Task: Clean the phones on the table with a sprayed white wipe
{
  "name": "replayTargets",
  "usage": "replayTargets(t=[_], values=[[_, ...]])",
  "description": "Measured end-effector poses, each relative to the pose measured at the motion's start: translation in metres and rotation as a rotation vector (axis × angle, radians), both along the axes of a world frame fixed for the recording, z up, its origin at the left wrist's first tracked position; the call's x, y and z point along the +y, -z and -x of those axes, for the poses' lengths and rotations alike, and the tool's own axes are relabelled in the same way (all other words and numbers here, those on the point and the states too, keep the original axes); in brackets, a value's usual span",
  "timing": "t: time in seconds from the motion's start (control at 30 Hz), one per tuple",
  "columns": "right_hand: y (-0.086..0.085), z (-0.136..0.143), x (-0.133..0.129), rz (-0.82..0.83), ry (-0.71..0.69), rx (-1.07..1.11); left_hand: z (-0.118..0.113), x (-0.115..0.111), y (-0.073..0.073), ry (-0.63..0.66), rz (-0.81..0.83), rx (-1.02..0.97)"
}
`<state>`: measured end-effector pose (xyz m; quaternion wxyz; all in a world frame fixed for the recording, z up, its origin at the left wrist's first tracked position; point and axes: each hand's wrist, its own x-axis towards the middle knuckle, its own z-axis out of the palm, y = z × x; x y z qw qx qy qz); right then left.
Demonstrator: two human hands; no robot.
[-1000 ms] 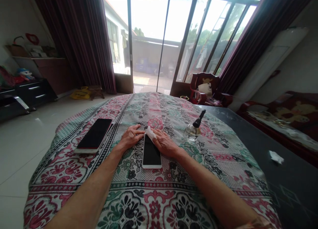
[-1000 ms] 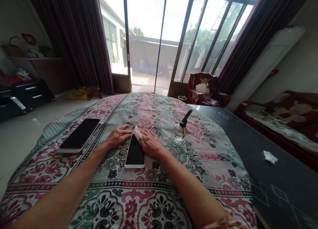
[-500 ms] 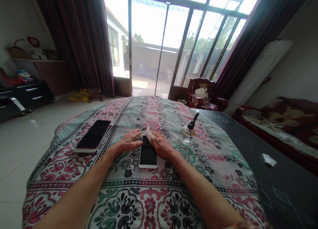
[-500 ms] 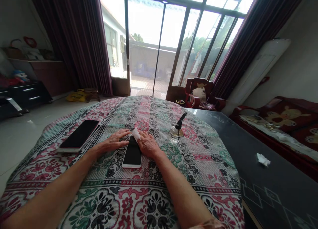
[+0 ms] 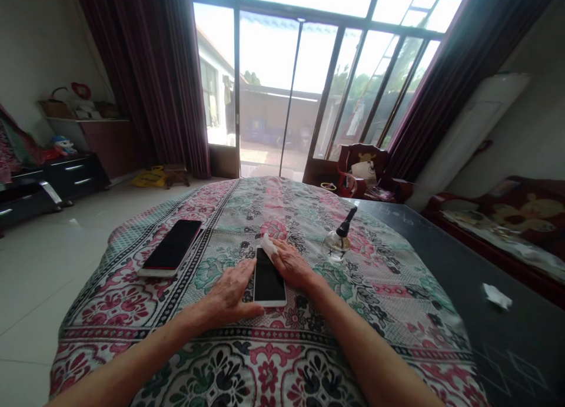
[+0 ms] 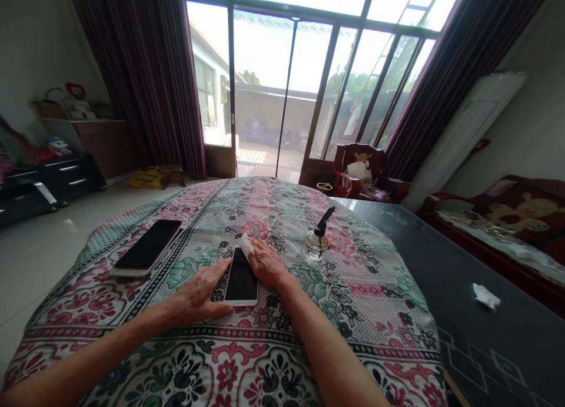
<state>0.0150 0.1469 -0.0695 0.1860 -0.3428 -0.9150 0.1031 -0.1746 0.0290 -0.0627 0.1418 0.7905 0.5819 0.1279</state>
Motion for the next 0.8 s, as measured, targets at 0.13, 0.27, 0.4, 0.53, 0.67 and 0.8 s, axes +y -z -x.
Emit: replayTargets(t=[0.13, 0.27, 0.4, 0.53, 0.67, 0.8], values=[[-0.007, -0.003, 0.007, -0.011, 0.012, 0.001, -0.010, 0.011, -0.007, 0.007, 0.002, -0.018], [-0.011, -0.007, 0.012, -0.014, 0.058, -0.007, -0.015, 0.025, -0.009, 0.024, 0.015, -0.065], [-0.009, -0.011, 0.015, 0.001, 0.067, -0.014, -0.017, 0.030, -0.008, 0.017, 0.026, -0.106], [-0.009, -0.014, 0.009, 0.016, 0.039, -0.037, -0.016, 0.030, -0.005, 0.007, 0.033, -0.118], [-0.011, -0.019, -0.010, 0.032, -0.009, -0.069, -0.015, 0.030, -0.003, 0.000, 0.022, -0.129], [-0.012, -0.028, -0.039, 0.065, -0.024, -0.094, -0.014, 0.033, 0.003, -0.004, -0.020, -0.142]])
